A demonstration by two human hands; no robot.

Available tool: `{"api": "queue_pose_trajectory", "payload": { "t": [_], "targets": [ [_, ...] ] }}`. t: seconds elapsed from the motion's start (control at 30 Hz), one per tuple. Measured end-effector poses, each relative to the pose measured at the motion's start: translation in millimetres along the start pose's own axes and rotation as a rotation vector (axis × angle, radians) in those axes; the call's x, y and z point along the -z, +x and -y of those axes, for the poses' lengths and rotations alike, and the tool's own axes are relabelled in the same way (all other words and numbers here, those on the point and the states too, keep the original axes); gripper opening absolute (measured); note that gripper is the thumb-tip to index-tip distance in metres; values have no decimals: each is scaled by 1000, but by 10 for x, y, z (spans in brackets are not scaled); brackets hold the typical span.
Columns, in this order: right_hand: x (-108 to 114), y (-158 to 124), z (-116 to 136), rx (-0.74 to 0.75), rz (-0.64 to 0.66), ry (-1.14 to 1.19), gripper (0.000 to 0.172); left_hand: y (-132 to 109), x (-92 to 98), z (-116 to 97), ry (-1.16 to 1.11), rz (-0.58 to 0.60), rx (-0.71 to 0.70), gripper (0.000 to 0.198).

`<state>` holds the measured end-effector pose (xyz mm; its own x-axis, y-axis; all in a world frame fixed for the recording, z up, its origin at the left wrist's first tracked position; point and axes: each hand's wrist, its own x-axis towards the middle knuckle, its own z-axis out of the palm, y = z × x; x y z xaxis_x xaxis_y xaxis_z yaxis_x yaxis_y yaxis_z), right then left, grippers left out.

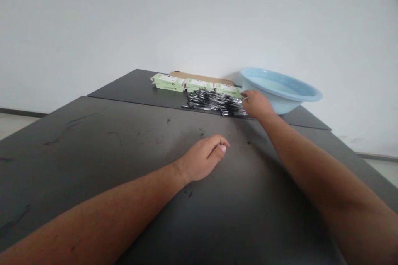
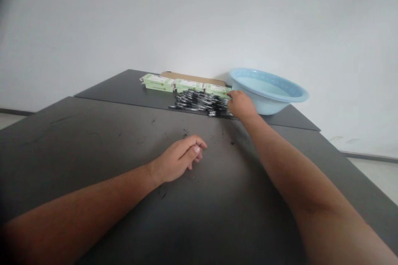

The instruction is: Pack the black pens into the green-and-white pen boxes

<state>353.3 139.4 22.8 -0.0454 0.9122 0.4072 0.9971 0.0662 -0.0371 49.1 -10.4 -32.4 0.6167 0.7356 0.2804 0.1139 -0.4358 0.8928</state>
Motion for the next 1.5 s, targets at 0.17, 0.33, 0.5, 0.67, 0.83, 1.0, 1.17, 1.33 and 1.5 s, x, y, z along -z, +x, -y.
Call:
{"api": "queue_pose_trajectory", "payload": {
  "t": [0.17, 0.33, 0.5, 0.67, 0.83, 1.0, 1.17, 1.33, 1.5],
  "targets": [
    [135, 57, -350, -140, -107, -8, 49, 11, 22, 3, 15, -12, -3, 37],
    [73, 72, -513, -129, -99, -16, 49, 15, 23, 21, 19, -10, 2, 37],
    [-31, 34, -467, -80, -22, -10, 47, 21, 21, 34, -8, -2, 23, 39],
    [-152, 61, -355, 27, 125, 13, 43, 24, 17, 23, -44, -4, 50, 39],
    [-284, 227, -308, 42, 139, 14, 47, 25, 13, 7, -56, -2, 57, 39],
    [-413, 575, -281, 43, 117, -13, 52, 26, 24, 4, -46, 3, 33, 36],
    [-527, 1154, -225, 77, 153, -51, 67, 30, 43, -21, -23, 1, 12, 35],
    [-624, 1686, -237, 108, 265, -91, 93, 30, 59, -56, -17, -6, -8, 34],
    [-681, 1915, -284, 132, 296, -51, 79, 17, 72, -77, -9, -7, -8, 33]
  ]
}}
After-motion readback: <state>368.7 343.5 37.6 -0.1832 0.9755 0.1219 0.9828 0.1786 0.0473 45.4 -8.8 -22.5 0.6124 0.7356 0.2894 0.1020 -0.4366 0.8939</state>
